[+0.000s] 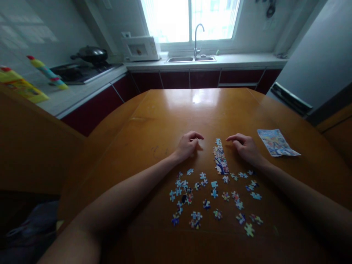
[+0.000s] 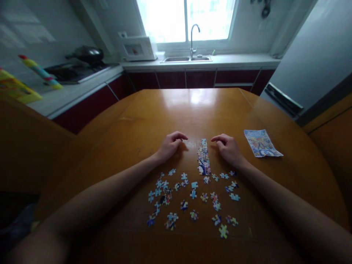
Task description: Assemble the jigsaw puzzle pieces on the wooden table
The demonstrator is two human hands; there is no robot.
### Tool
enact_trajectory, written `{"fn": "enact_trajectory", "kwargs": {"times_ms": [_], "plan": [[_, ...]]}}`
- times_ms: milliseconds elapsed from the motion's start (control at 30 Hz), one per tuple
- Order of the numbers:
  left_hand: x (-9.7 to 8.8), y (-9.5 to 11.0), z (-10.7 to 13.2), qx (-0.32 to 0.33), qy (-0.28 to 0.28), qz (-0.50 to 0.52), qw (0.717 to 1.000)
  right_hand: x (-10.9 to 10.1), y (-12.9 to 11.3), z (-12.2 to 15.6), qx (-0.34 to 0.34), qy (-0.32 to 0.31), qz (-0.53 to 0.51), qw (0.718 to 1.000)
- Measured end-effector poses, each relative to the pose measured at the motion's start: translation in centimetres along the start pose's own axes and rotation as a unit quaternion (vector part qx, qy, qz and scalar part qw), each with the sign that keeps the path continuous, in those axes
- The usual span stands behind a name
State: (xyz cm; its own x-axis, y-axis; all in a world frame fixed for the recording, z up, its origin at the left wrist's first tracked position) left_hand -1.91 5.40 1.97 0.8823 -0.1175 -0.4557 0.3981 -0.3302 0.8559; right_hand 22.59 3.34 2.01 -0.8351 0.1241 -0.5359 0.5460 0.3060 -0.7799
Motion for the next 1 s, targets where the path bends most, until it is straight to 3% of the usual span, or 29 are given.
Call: {"fn": "enact_trajectory", "kwargs": {"times_ms": [200,467,633,1000], "plan": [[0.0,-0.5,-0.1,-0.018,0.006,0.02,1.0,-1.2,-0.4,-0.3,0.05,-0.006,-0.018,0.999],[0.1,-0.7,-0.2,-0.016,0.015,0.044,0.999,-4.8,-7.0,1.7,0.015,-0.032,0.035,0.999],[0.1,-0.6,-0.1,-0.022,0.017,0.047,0.999,-5.4,-9.8,3.9,-0.025,-0.039,0.06,0.997],[0.1,-0.4,-0.1,-0.013,0.013,0.04,0.999,-4.4,-6.6,5.4,-0.032,-0.072,0.1,0.992]]}}
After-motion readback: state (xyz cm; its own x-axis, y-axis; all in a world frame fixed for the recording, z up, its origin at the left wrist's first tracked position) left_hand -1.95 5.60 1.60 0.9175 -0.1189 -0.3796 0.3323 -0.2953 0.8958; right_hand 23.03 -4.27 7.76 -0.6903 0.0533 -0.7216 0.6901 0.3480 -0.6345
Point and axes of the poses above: each hand's wrist, its own z-axis away from the middle knuckle, its own x-axis out of the palm, y = z × x, the point moved 7 cm from there along -z, towards the middle knuckle, and after that the axes turned 3 degrees about -z, right-handed, at the moved point
